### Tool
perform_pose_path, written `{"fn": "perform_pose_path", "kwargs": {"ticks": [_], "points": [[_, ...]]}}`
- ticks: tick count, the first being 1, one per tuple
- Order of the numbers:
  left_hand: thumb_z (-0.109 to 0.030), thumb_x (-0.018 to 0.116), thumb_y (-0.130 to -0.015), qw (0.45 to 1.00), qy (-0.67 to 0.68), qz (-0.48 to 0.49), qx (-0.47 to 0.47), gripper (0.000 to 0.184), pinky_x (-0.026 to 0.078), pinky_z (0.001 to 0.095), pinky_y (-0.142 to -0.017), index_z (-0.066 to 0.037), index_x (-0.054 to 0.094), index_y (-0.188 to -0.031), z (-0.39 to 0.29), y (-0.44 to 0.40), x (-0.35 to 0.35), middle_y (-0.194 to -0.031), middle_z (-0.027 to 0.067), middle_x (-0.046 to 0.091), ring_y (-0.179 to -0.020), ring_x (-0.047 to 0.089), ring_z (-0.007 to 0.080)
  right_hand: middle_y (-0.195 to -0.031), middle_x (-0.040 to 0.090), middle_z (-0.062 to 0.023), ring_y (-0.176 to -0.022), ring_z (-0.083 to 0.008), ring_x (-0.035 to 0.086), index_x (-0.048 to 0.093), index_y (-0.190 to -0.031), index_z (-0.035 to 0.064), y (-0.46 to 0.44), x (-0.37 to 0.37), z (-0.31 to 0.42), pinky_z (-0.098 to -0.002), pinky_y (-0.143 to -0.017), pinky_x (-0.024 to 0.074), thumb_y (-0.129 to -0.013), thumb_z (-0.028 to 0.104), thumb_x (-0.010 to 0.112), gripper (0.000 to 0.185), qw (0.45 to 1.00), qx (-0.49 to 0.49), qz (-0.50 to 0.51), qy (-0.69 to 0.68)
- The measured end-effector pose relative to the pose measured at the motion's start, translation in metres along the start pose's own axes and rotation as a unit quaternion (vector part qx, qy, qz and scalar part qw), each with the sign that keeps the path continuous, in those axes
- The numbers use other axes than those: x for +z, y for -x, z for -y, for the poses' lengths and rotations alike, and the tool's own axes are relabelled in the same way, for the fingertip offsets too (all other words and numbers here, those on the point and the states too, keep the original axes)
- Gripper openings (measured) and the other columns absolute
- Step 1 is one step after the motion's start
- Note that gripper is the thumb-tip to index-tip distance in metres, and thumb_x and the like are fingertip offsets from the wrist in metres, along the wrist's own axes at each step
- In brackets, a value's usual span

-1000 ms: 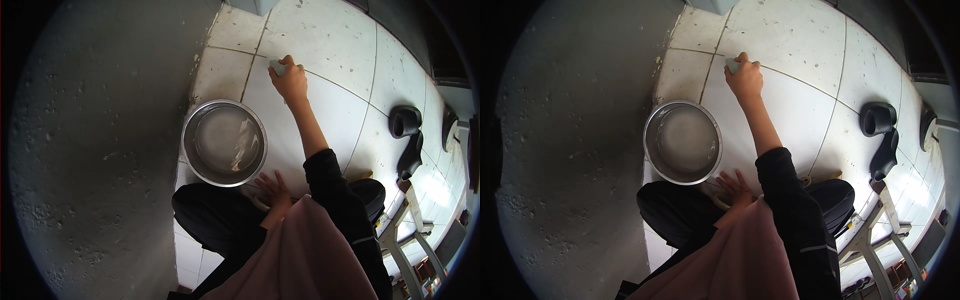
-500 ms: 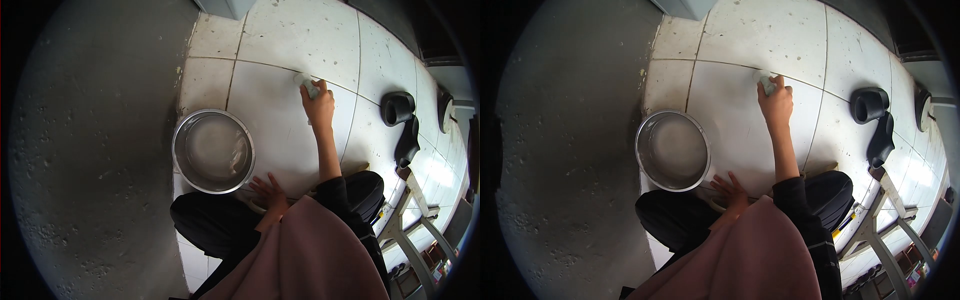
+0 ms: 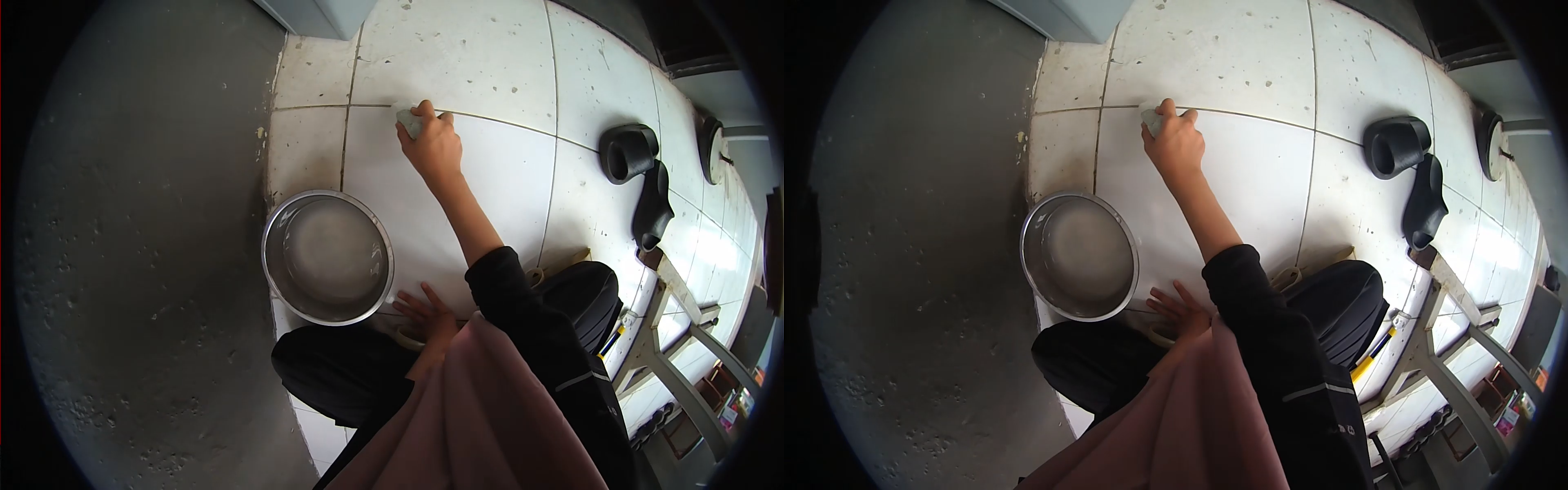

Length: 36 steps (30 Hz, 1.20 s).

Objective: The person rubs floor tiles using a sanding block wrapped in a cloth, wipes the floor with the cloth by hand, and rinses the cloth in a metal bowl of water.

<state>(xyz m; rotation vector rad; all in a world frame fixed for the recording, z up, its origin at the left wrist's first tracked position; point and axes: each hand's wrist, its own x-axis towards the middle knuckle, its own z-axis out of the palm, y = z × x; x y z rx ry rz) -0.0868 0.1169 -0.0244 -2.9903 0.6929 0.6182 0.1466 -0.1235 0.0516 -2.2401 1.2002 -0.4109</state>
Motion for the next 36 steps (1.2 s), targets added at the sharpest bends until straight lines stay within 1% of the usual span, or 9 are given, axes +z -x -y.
{"fn": "perform_pose_path", "kwargs": {"ticks": [2,5,7,10,16,21,26,30,36], "points": [[-0.037,0.083,-0.062,1.000,-0.018,-0.007,-0.010,0.137,0.004,0.0775,-0.095,-0.002,-0.024,-0.140,0.002,0.002,0.002,-0.134,0.0436,-0.028,-0.122,-0.023,0.0659,-0.088,0.056,-0.0224,-0.063,-0.0368,0.062,0.056,-0.104,0.0122,0.002,-0.031,-0.027,-0.0426,-0.057,0.0543,-0.075,0.030,0.071,0.037,0.998,0.023,-0.047,0.020],[-0.035,0.080,-0.068,0.983,0.142,0.117,-0.015,0.130,0.003,0.0776,-0.094,-0.006,-0.024,-0.141,-0.003,-0.006,-0.038,-0.135,0.0425,-0.029,-0.123,-0.023,0.0655,-0.080,0.057,-0.0211,-0.060,-0.0352,0.062,0.057,-0.101,0.0094,0.009,-0.067,-0.090,-0.0415,-0.054,0.0534,-0.076,0.031,0.072,0.037,0.988,0.067,-0.110,0.084],[-0.031,0.070,-0.080,0.934,0.115,0.330,-0.079,0.114,0.004,0.0743,-0.099,-0.010,-0.023,-0.142,-0.011,-0.017,-0.076,-0.138,0.0379,-0.030,-0.126,-0.022,0.0623,-0.080,0.056,-0.0226,-0.058,-0.0353,0.061,0.057,-0.101,0.0087,0.017,-0.075,-0.095,-0.0411,-0.053,0.0532,-0.076,0.029,0.071,0.036,0.980,0.106,-0.140,0.094],[-0.031,0.070,-0.080,0.963,0.114,0.243,-0.037,0.114,0.003,0.0744,-0.099,-0.010,-0.023,-0.142,-0.004,-0.013,-0.059,-0.138,0.0378,-0.030,-0.126,-0.022,0.0622,-0.084,0.055,-0.0239,-0.058,-0.0363,0.061,0.056,-0.103,0.0093,0.017,-0.047,-0.065,-0.0410,-0.053,0.0533,-0.076,0.026,0.071,0.035,0.979,0.110,-0.157,0.064],[-0.032,0.070,-0.079,0.981,0.097,0.164,-0.041,0.115,0.003,0.0747,-0.098,-0.010,-0.023,-0.142,0.007,-0.008,-0.027,-0.138,0.0376,-0.030,-0.126,-0.022,0.0619,-0.095,0.046,-0.0213,-0.057,-0.0356,0.062,0.048,-0.104,0.0113,0.010,0.031,0.053,-0.0401,-0.051,0.0543,-0.070,0.019,0.074,0.043,0.999,0.044,-0.014,0.002],[-0.032,0.070,-0.079,0.984,0.092,0.145,-0.041,0.115,0.003,0.0749,-0.098,-0.010,-0.023,-0.142,0.010,-0.008,-0.016,-0.138,0.0374,-0.031,-0.126,-0.023,0.0617,-0.087,0.051,-0.0183,-0.055,-0.0323,0.061,0.054,-0.102,0.0128,0.013,-0.012,-0.021,-0.0383,-0.049,0.0536,-0.071,0.024,0.074,0.038,0.996,0.001,-0.082,0.020],[-0.032,0.071,-0.079,0.985,0.093,0.139,-0.041,0.115,0.002,0.0751,-0.098,-0.010,-0.024,-0.142,0.016,-0.010,-0.014,-0.138,0.0372,-0.031,-0.126,-0.023,0.0615,-0.077,0.059,-0.0197,-0.060,-0.0338,0.061,0.057,-0.100,0.0099,0.028,-0.092,-0.129,-0.0413,-0.050,0.0534,-0.076,0.029,0.072,0.034,0.978,0.068,-0.174,0.089],[-0.032,0.071,-0.079,0.986,0.092,0.131,-0.042,0.116,0.002,0.0752,-0.098,-0.011,-0.024,-0.142,0.018,-0.012,-0.011,-0.138,0.0371,-0.031,-0.126,-0.024,0.0614,-0.087,0.054,-0.0219,-0.063,-0.0345,0.061,0.055,-0.101,0.0098,0.030,-0.076,-0.090,-0.0401,-0.050,0.0537,-0.075,0.023,0.071,0.034,0.966,0.158,-0.191,0.071],[-0.032,0.071,-0.079,0.989,0.087,0.117,-0.038,0.116,0.002,0.0755,-0.097,-0.011,-0.024,-0.142,0.020,-0.011,-0.006,-0.138,0.0369,-0.032,-0.126,-0.024,0.0612,-0.087,0.053,-0.0202,-0.061,-0.0327,0.062,0.053,-0.104,0.0126,0.026,-0.024,-0.023,-0.0379,-0.052,0.0539,-0.073,0.024,0.072,0.038,0.995,0.085,-0.046,0.011]]}}
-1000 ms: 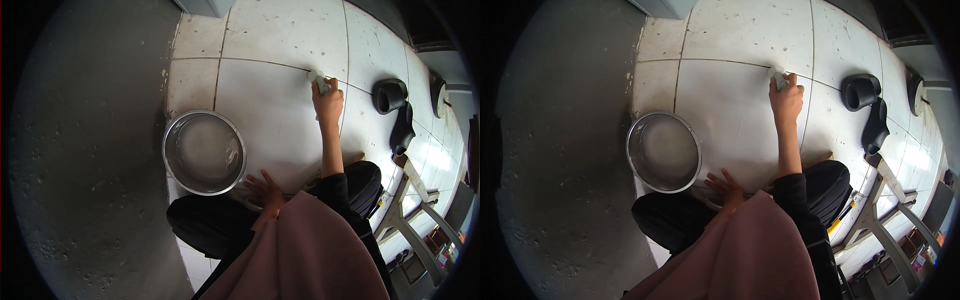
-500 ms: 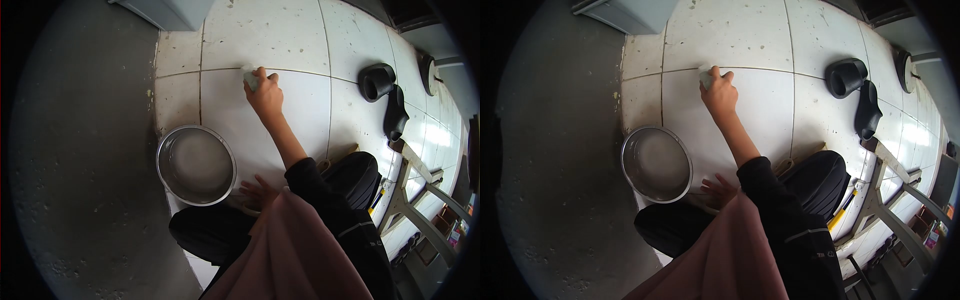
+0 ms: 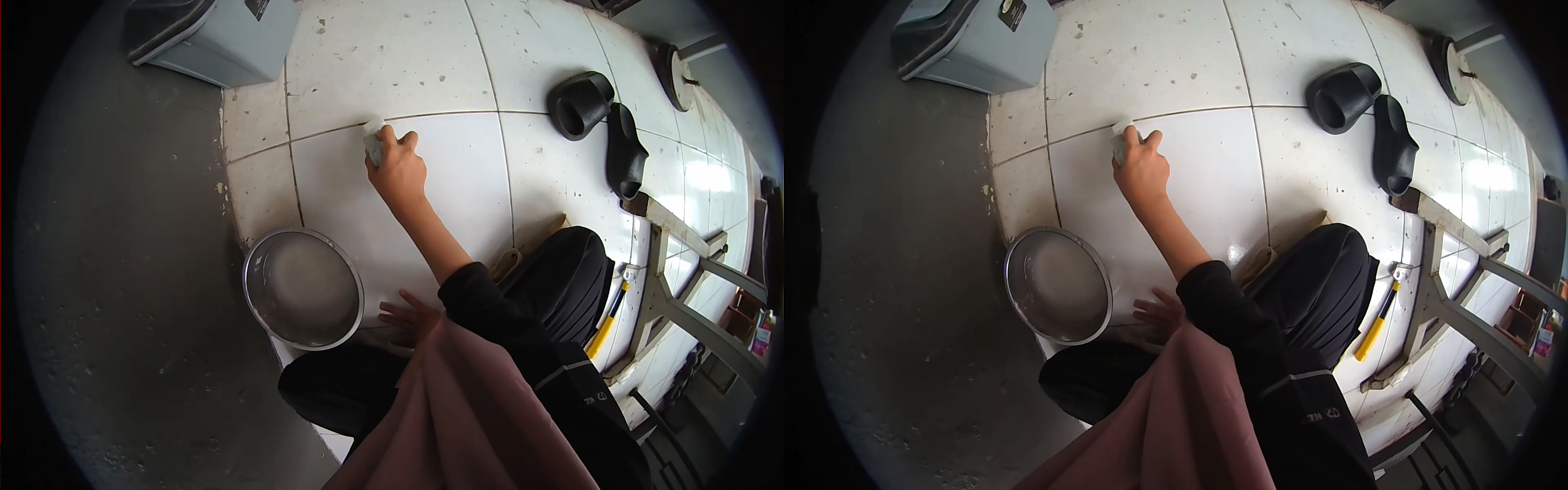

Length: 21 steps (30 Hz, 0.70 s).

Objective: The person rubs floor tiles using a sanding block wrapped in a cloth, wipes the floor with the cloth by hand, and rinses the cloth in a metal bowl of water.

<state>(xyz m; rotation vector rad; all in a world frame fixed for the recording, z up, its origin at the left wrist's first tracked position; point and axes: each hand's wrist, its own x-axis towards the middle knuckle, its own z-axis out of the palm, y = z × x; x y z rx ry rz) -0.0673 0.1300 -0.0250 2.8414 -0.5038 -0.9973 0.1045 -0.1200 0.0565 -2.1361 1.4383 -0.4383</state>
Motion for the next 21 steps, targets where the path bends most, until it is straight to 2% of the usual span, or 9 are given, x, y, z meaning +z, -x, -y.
{"fn": "perform_pose_path", "kwargs": {"ticks": [4,6,8,11,14,16,18,21], "points": [[-0.032,0.071,-0.078,1.000,-0.004,-0.002,0.002,0.116,0.001,0.0756,-0.097,-0.011,-0.024,-0.141,0.001,0.001,0.003,-0.138,0.0368,-0.032,-0.126,-0.025,0.0610,-0.083,0.057,-0.0184,-0.061,-0.0341,0.062,0.056,-0.102,0.0133,-0.018,-0.037,-0.051,-0.0406,-0.054,0.0539,-0.074,0.028,0.073,0.036,0.999,-0.006,-0.032,0.011],[-0.032,0.071,-0.078,1.000,-0.004,-0.003,0.000,0.116,0.001,0.0757,-0.097,-0.011,-0.024,-0.141,0.001,0.001,0.003,-0.138,0.0367,-0.032,-0.125,-0.025,0.0609,-0.084,0.056,-0.0186,-0.058,-0.0341,0.061,0.056,-0.100,0.0127,-0.027,-0.058,-0.091,-0.0406,-0.050,0.0527,-0.073,0.029,0.073,0.036,0.994,-0.011,-0.104,0.031],[-0.032,0.071,-0.078,1.000,-0.002,-0.002,0.000,0.117,0.001,0.0758,-0.097,-0.011,-0.024,-0.141,0.001,0.002,0.003,-0.138,0.0366,-0.032,-0.125,-0.025,0.0608,-0.080,0.058,-0.0197,-0.061,-0.0354,0.062,0.057,-0.098,0.0129,-0.033,-0.078,-0.123,-0.0421,-0.051,0.0527,-0.074,0.030,0.072,0.034,0.989,-0.005,-0.144,0.046],[-0.032,0.071,-0.078,1.000,-0.002,-0.002,0.001,0.117,0.001,0.0759,-0.097,-0.011,-0.025,-0.141,0.001,0.001,0.004,-0.137,0.0365,-0.032,-0.125,-0.025,0.0607,-0.079,0.058,-0.0202,-0.067,-0.0363,0.062,0.057,-0.098,0.0117,-0.039,-0.090,-0.136,-0.0438,-0.054,0.0535,-0.075,0.029,0.071,0.032,0.983,0.076,-0.153,0.063],[-0.032,0.071,-0.078,1.000,0.002,-0.006,0.002,0.117,0.000,0.0760,-0.097,-0.011,-0.025,-0.141,0.001,0.001,0.005,-0.137,0.0364,-0.033,-0.125,-0.026,0.0606,-0.079,0.058,-0.0198,-0.071,-0.0371,0.061,0.056,-0.099,0.0115,-0.026,-0.072,-0.119,-0.0445,-0.054,0.0537,-0.075,0.027,0.071,0.033,0.982,0.030,-0.183,0.036],[-0.033,0.072,-0.078,1.000,0.004,-0.008,0.003,0.117,0.000,0.0761,-0.097,-0.012,-0.025,-0.141,0.000,0.001,0.006,-0.137,0.0363,-0.033,-0.125,-0.026,0.0605,-0.084,0.059,-0.0191,-0.072,-0.0368,0.062,0.055,-0.102,0.0120,-0.015,-0.063,-0.111,-0.0458,-0.058,0.0542,-0.074,0.027,0.071,0.036,0.991,-0.049,-0.122,0.009],[-0.033,0.072,-0.078,1.000,0.007,-0.009,0.004,0.117,0.000,0.0762,-0.096,-0.012,-0.025,-0.141,0.000,0.002,0.007,-0.137,0.0363,-0.033,-0.125,-0.026,0.0605,-0.086,0.059,-0.0197,-0.069,-0.0371,0.063,0.057,-0.102,0.0124,-0.002,-0.072,-0.105,-0.0451,-0.060,0.0542,-0.074,0.030,0.072,0.036,0.998,-0.031,-0.045,0.035],[-0.033,0.072,-0.078,1.000,0.006,-0.009,0.004,0.118,0.000,0.0763,-0.096,-0.012,-0.025,-0.141,0.001,0.004,0.008,-0.137,0.0362,-0.033,-0.125,-0.026,0.0603,-0.085,0.060,-0.0208,-0.068,-0.0380,0.063,0.060,-0.101,0.0118,-0.028,-0.095,-0.132,-0.0441,-0.059,0.0536,-0.075,0.033,0.072,0.035,0.996,-0.024,-0.070,0.046]]}}
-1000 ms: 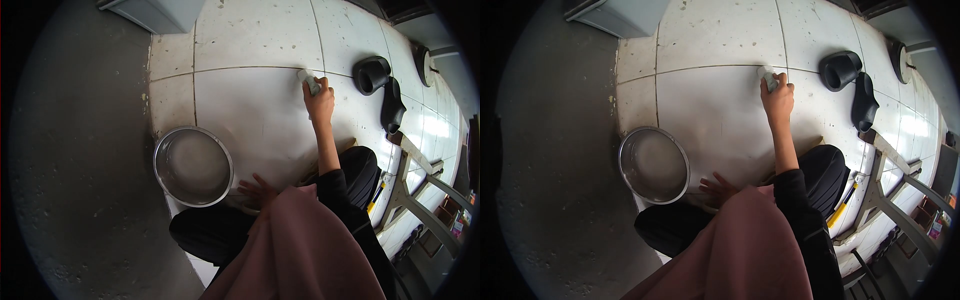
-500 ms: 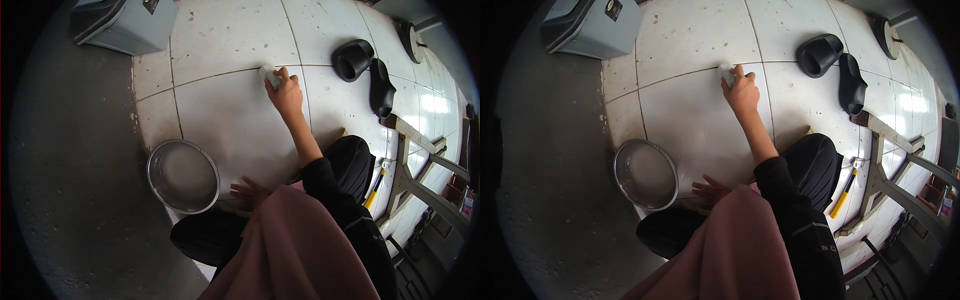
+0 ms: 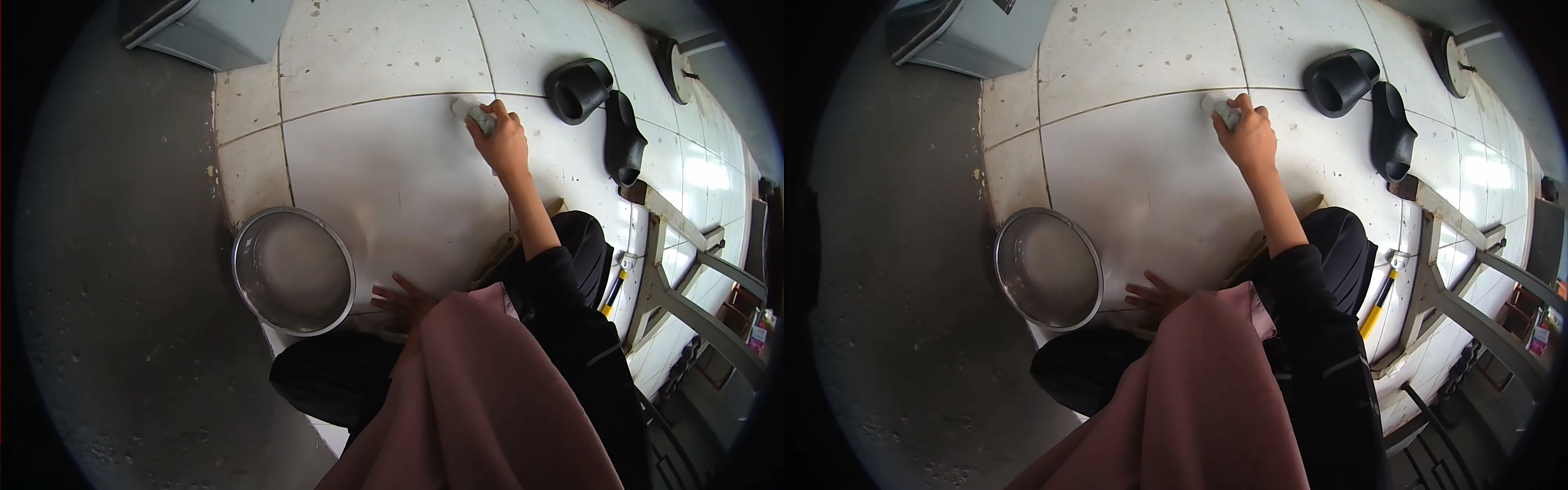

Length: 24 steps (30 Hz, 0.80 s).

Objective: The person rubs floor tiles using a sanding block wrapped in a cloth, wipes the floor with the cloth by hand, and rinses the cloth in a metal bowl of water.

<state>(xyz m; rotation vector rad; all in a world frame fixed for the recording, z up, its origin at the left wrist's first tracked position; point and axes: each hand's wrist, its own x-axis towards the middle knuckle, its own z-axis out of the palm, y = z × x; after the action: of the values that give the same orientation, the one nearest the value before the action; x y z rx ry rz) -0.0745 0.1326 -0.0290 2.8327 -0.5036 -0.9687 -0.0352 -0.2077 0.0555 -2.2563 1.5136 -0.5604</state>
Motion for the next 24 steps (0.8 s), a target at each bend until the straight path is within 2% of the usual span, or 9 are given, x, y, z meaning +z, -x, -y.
{"fn": "perform_pose_path", "kwargs": {"ticks": [3,6,9,11,17,20,24], "points": [[-0.033,0.072,-0.078,1.000,0.003,-0.002,-0.002,0.118,0.000,0.0765,-0.096,-0.012,-0.025,-0.141,0.001,0.000,0.000,-0.137,0.0361,-0.033,-0.125,-0.027,0.0602,-0.083,0.059,-0.0218,-0.068,-0.0380,0.063,0.059,-0.102,0.0099,0.005,-0.001,-0.016,-0.0443,-0.061,0.0538,-0.075,0.031,0.072,0.037,0.999,0.001,-0.030,-0.013],[-0.033,0.072,-0.077,1.000,0.000,-0.006,-0.002,0.118,0.000,0.0766,-0.096,-0.012,-0.025,-0.141,0.000,-0.001,0.000,-0.137,0.0360,-0.034,-0.125,-0.027,0.0601,-0.081,0.060,-0.0226,-0.070,-0.0380,0.063,0.058,-0.100,0.0087,0.037,-0.007,-0.019,-0.0445,-0.063,0.0538,-0.075,0.030,0.073,0.036,0.999,-0.040,-0.003,-0.007],[-0.033,0.072,-0.077,1.000,0.003,-0.006,0.001,0.118,-0.001,0.0767,-0.096,-0.012,-0.025,-0.141,0.002,0.001,0.002,-0.137,0.0359,-0.034,-0.125,-0.027,0.0600,-0.082,0.060,-0.0234,-0.070,-0.0380,0.063,0.059,-0.100,0.0088,0.010,-0.008,-0.028,-0.0443,-0.063,0.0537,-0.075,0.031,0.073,0.036,0.999,-0.035,0.002,-0.014],[-0.033,0.072,-0.077,1.000,0.006,-0.005,0.004,0.118,-0.001,0.0768,-0.096,-0.012,-0.025,-0.141,0.001,0.004,0.003,-0.137,0.0358,-0.034,-0.125,-0.027,0.0599,-0.082,0.061,-0.0230,-0.071,-0.0383,0.063,0.059,-0.101,0.0087,-0.008,-0.008,-0.016,-0.0441,-0.062,0.0535,-0.076,0.032,0.072,0.036,1.000,0.009,-0.003,0.008],[-0.033,0.072,-0.077,1.000,0.000,-0.017,0.000,0.119,-0.001,0.0770,-0.096,-0.012,-0.026,-0.141,0.005,0.002,0.004,-0.137,0.0356,-0.034,-0.125,-0.028,0.0597,-0.082,0.061,-0.0228,-0.071,-0.0382,0.064,0.058,-0.102,0.0086,0.018,-0.021,-0.039,-0.0444,-0.062,0.0537,-0.078,0.035,0.069,0.037,0.998,-0.036,0.043,-0.008],[-0.033,0.072,-0.077,1.000,0.004,-0.011,0.003,0.119,-0.001,0.0771,-0.095,-0.013,-0.026,-0.141,0.002,0.004,0.004,-0.137,0.0355,-0.035,-0.125,-0.028,0.0596,-0.086,0.061,-0.0232,-0.074,-0.0387,0.064,0.058,-0.103,0.0093,-0.001,-0.024,-0.022,-0.0442,-0.064,0.0538,-0.077,0.035,0.070,0.038,0.998,0.030,0.037,0.028],[-0.033,0.073,-0.077,1.000,0.001,-0.020,0.005,0.119,-0.002,0.0773,-0.095,-0.013,-0.026,-0.141,0.003,0.002,0.007,-0.137,0.0354,-0.035,-0.125,-0.029,0.0594,-0.081,0.061,-0.0231,-0.076,-0.0397,0.064,0.058,-0.102,0.0081,0.000,-0.028,-0.034,-0.0454,-0.066,0.0537,-0.076,0.034,0.071,0.039,0.998,0.022,0.050,0.009]]}}
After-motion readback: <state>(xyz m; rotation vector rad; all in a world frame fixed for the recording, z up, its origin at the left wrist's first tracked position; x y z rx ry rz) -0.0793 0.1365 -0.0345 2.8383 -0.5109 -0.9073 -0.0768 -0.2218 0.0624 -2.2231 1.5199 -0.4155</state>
